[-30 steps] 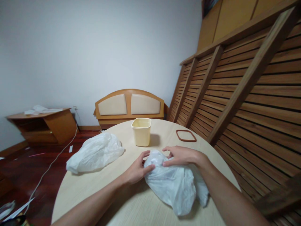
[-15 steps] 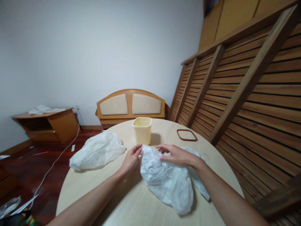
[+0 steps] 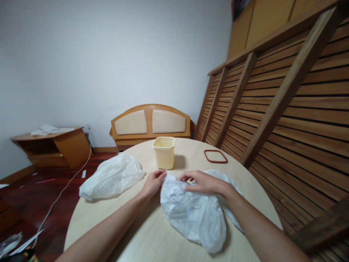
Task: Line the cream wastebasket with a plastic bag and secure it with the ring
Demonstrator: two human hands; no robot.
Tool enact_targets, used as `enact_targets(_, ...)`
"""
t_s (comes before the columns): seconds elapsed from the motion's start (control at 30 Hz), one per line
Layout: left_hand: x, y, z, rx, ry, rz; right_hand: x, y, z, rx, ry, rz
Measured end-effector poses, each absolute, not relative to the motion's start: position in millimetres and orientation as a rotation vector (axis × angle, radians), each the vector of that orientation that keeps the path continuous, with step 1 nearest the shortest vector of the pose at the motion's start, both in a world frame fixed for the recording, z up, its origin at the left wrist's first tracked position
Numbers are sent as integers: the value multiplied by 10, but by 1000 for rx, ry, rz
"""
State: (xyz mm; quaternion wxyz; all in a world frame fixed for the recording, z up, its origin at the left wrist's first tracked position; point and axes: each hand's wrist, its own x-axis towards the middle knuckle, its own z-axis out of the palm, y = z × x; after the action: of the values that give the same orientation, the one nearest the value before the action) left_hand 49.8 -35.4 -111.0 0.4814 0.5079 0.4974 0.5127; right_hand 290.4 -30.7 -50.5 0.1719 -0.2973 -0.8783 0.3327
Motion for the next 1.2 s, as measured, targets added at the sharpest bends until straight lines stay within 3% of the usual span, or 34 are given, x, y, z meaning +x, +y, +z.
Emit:
enact_targets(0.53,260,-314,-744,1207,1149,1501,3080,-279,-446,-1215,-2521,894)
enact_targets(1.0,98,-274,-353,1049,956,1975,3166,-298,-181,-1017,-2268,570)
enact_targets(1.2,57,-220,-388,999,1076,1849,3101,-267,-265,-979,-2176,610)
